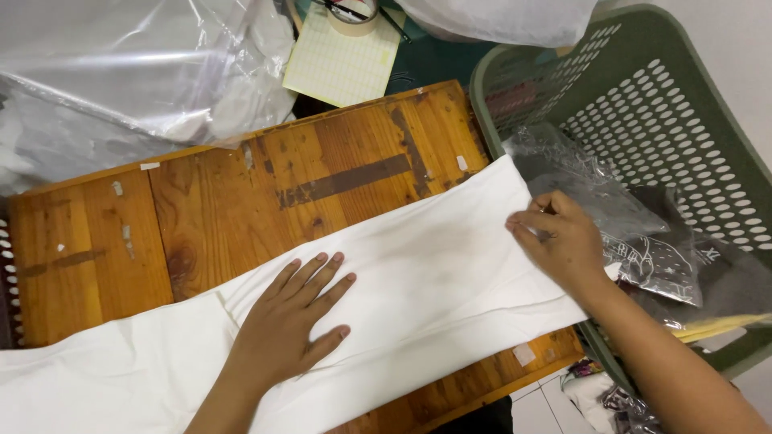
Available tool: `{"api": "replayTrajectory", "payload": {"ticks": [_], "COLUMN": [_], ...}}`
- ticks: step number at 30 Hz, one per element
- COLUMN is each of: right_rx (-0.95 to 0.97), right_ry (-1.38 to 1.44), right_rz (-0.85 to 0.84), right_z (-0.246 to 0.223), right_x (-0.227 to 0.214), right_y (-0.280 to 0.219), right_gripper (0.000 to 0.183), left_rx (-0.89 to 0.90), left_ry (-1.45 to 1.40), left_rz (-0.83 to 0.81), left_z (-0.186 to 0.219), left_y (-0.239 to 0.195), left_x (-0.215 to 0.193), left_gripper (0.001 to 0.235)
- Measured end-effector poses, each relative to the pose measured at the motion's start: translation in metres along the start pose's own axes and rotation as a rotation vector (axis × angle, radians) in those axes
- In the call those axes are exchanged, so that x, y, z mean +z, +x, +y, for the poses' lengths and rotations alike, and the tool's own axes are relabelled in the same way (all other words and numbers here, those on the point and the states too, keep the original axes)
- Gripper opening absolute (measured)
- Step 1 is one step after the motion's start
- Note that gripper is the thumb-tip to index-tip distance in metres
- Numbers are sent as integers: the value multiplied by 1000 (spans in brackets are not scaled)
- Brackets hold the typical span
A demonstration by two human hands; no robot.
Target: The person folds a white t-shirt on a wooden table, smoothing and aligning the fabric before folding it into a compact rectangle. The folded shirt is then placed into a plastic bag and set aside in a basket with other packaged shirts.
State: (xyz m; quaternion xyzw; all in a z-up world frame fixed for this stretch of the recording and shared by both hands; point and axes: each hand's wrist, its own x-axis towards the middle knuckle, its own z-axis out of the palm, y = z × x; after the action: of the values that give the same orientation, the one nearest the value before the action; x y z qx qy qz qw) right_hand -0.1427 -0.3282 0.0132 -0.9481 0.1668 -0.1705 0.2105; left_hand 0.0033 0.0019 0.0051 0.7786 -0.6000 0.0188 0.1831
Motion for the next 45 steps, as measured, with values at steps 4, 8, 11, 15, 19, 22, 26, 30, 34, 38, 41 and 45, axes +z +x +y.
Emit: {"api": "replayTrajectory", "payload": {"ticks": [4, 8, 11, 15, 19, 22, 26, 30, 34, 38, 41, 45], "right_rx": [210, 116, -78, -249, -351, -432, -298, -410, 52, -130, -303, -425], "right_ry": [57, 50, -201, -190, -728, -701, -812, -260, 59, -115, -450, -822], "right_rz": [-18, 71, 76, -281, -615, -567, -803, -333, -131, -33, 17, 222], "right_z": [5, 40, 60, 47, 44, 44, 37, 36, 47, 8, -10, -18], "right_x": [1, 0, -6, -20, -10, -15, -25, -32, -26, -36, -41, -56], "right_y": [3, -13, -25, -38, -56, -60, -64, -69, -65, -16, 18, 42], "right_gripper": [7, 10, 18, 18, 71, 67, 83, 29, 24, 18, 39, 39], "left_rx": [-8, -23, -87, -355, -462, -391, -379, -530, -501, -552, -306, -365], "left_ry": [-47, -9, 128, 50, -189, 42, 135, 50, 2, -180, 292, 1109], "left_rz": [11, 47, 112, -112, -147, -56, -9, 238, 625, 686, 377, 234], "left_z": [-3, -5, -13, -28, -42, -55, -48, -33, -27, -16, -22, -56], "left_y": [-5, -12, -28, -68, -89, -92, -92, -103, -105, -97, -103, -126], "left_x": [2, -6, -24, -52, -67, -61, -84, -112, -137, -167, -185, -194], "left_gripper": [53, 56, 51, 59, 40, 30, 29, 23, 10, 12, 93, 43]}}
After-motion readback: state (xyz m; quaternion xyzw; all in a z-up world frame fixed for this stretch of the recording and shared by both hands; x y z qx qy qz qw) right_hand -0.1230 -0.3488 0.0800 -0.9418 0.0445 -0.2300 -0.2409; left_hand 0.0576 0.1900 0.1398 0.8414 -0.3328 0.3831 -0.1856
